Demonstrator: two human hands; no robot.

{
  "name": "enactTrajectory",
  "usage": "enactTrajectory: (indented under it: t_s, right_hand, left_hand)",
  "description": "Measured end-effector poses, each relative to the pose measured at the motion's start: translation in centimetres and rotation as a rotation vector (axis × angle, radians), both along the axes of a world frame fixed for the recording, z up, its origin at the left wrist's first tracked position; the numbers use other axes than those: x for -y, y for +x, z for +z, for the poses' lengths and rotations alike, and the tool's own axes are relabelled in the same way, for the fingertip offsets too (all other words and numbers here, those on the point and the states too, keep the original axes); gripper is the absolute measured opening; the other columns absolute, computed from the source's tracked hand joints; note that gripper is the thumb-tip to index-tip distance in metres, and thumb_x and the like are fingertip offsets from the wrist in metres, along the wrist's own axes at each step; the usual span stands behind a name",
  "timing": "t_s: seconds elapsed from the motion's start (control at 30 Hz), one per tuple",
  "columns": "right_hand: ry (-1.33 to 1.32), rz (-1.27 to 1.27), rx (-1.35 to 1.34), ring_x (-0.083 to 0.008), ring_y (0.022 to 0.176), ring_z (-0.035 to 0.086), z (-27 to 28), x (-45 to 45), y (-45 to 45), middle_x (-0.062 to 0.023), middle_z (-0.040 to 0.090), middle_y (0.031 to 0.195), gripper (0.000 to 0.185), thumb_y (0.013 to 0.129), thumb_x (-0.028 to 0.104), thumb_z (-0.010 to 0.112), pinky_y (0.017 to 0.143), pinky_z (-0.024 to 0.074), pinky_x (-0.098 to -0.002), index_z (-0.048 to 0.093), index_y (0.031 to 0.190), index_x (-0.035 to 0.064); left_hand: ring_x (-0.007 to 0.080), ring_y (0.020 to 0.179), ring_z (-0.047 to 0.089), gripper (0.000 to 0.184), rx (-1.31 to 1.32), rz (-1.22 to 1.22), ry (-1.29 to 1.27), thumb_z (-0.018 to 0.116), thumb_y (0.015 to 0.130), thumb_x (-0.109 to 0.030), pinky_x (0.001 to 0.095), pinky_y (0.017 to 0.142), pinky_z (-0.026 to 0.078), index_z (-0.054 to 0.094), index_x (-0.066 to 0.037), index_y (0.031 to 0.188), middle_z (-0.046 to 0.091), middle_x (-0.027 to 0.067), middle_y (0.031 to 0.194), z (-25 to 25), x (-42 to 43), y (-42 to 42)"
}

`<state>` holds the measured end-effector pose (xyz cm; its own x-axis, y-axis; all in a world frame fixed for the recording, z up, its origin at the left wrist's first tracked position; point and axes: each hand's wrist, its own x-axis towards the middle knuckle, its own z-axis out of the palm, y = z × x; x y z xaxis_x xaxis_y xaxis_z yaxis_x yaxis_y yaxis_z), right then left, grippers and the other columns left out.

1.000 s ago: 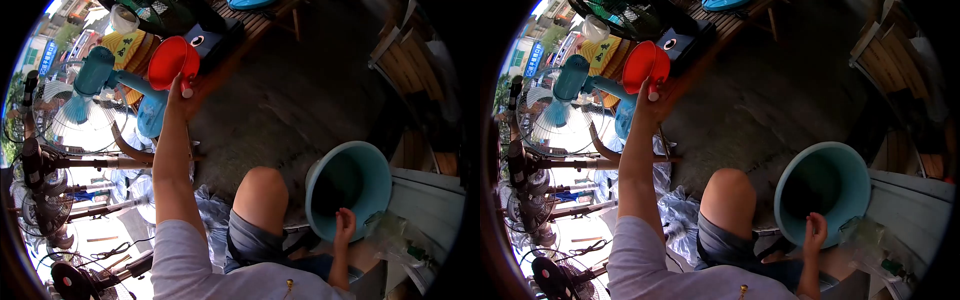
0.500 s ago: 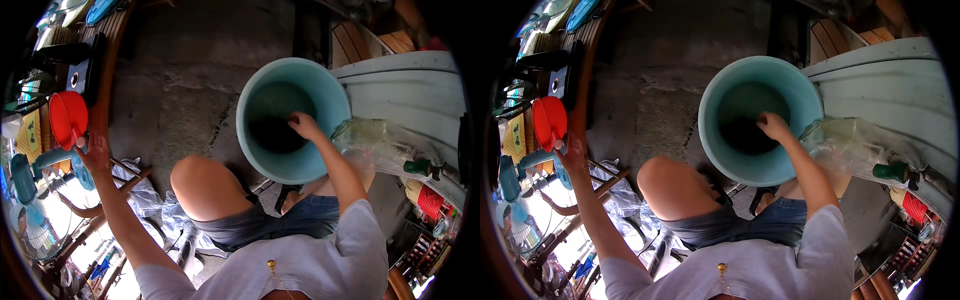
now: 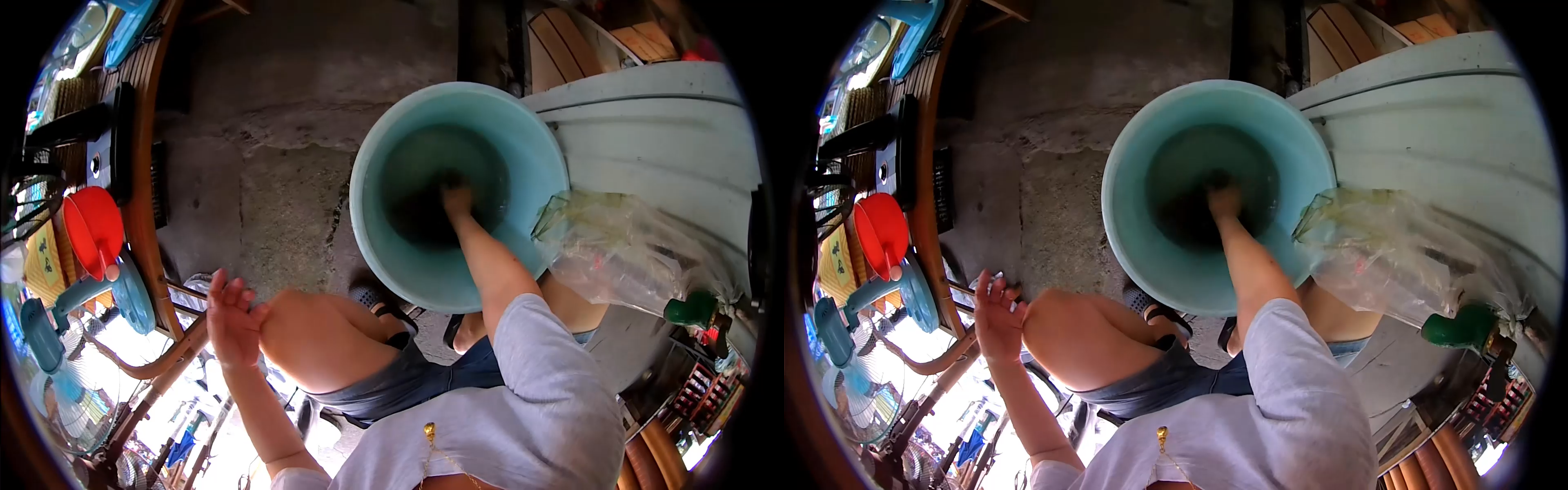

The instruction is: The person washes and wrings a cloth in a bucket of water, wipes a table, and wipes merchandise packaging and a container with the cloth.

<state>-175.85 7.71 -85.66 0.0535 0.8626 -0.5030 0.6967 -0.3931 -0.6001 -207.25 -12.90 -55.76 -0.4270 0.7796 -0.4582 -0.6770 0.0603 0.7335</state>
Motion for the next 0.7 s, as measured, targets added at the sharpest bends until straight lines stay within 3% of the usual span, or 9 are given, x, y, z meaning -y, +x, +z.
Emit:
enactTrajectory:
  t_s: [0.07,0.17,0.23,0.33,0.43,0.53,0.6,0.63,0.7]
  right_hand:
    - [0.094,0.106,-0.017,-0.0305,0.105,0.054,-1.4,0.5,0.1,-0.02,0.058,0.109,0.028,0.077,0.02,0.058,0.09,0.0405,-0.0382,0.062,0.099,0.0029]
    - [-0.186,0.244,-0.167,-0.0299,0.11,0.051,-1.3,-0.7,2.5,-0.0216,0.054,0.115,0.04,0.079,0.022,0.056,0.094,0.0378,-0.0361,0.055,0.114,0.0028]
    - [-0.267,-0.115,0.053,-0.0287,0.103,0.053,1.8,-2.4,3.3,-0.0165,0.056,0.112,0.037,0.079,0.02,0.056,0.089,0.0393,-0.0336,0.055,0.112,0.0022]
    - [-0.031,-0.319,-0.146,-0.0231,0.09,0.055,0.8,-0.5,1.7,-0.0106,0.06,0.099,0.029,0.078,0.017,0.055,0.081,0.0416,-0.0307,0.055,0.101,0.0007]
    - [-0.226,-0.087,-0.548,-0.0173,0.077,0.054,10.1,-1.7,0.1,-0.009,0.059,0.083,0.018,0.076,0.016,0.055,0.066,0.0424,-0.0291,0.056,0.087,0.0012]
    - [-0.255,0.188,-0.653,-0.0115,0.07,0.049,17.6,0.0,1.1,-0.0048,0.052,0.073,0.013,0.076,0.014,0.054,0.062,0.0408,-0.0264,0.052,0.081,0.002]
    - [-0.264,0.3,-0.668,-0.0076,0.069,0.045,21.7,2.2,2.6,-0.0015,0.052,0.077,0.015,0.076,0.01,0.054,0.062,0.0385,-0.0232,0.053,0.089,0.0016]
    - [-0.283,0.324,-0.7,-0.0048,0.07,0.043,23.6,3.1,3.1,0.0009,0.053,0.081,0.021,0.076,0.006,0.053,0.062,0.0362,-0.0207,0.054,0.096,0.001]
    - [-0.256,0.323,-0.773,-0.005,0.069,0.044,26.9,4.9,3.7,0.0017,0.053,0.081,0.022,0.076,0.006,0.053,0.063,0.0369,-0.0225,0.054,0.097,0.0004]
  left_hand:
    - [0.022,0.096,0.055,0.042,0.057,-0.109,0.065,0.046,0.091,-0.027,0.0393,0.08,0.049,0.039,-0.006,0.127,0.055,0.0117,0.109,-0.5,-2.4,2.9]
    - [0.024,0.098,0.055,0.043,0.237,-0.279,0.011,0.048,0.091,-0.026,0.0418,0.084,0.047,0.038,-0.004,0.126,0.054,0.0134,0.109,-1.5,-7.8,9.0]
    - [0.0269,0.107,0.049,0.05,0.374,-0.313,-0.078,0.05,0.089,-0.031,0.0453,0.092,0.041,0.035,-0.005,0.129,0.05,0.0151,0.115,-3.4,-10.9,13.6]
    - [0.0315,0.124,0.032,0.056,0.644,-0.122,-0.432,0.05,0.087,-0.036,0.0517,0.102,0.026,0.032,-0.011,0.133,0.037,0.019,0.131,-7.5,-14.7,19.7]
    - [0.031,0.127,0.027,0.057,0.623,-0.056,-0.671,0.043,0.088,-0.046,0.0541,0.103,0.021,0.032,-0.015,0.134,0.03,0.0157,0.137,-13.8,-16.7,22.7]
    - [0.0307,0.125,0.029,0.062,0.79,-0.167,-0.473,0.033,0.086,-0.056,0.0487,0.105,0.02,0.032,-0.018,0.134,0.032,0.0111,0.136,-17.7,-17.1,23.3]
    - [0.0295,0.127,0.029,0.064,0.771,0.026,-0.345,0.028,0.086,-0.059,0.049,0.103,0.02,0.033,-0.016,0.134,0.035,0.0063,0.137,-19.2,-17.5,23.6]
    - [0.0272,0.117,0.04,0.063,0.908,0.016,-0.489,0.031,0.085,-0.06,0.0435,0.097,0.033,0.04,-0.016,0.128,0.043,0.0067,0.131,-16.3,-18.0,22.8]
    - [0.0258,0.111,0.045,0.062,0.947,-0.002,-0.416,0.032,0.084,-0.061,0.0418,0.091,0.038,0.044,-0.015,0.125,0.046,0.0076,0.126,-20.9,-16.9,22.8]
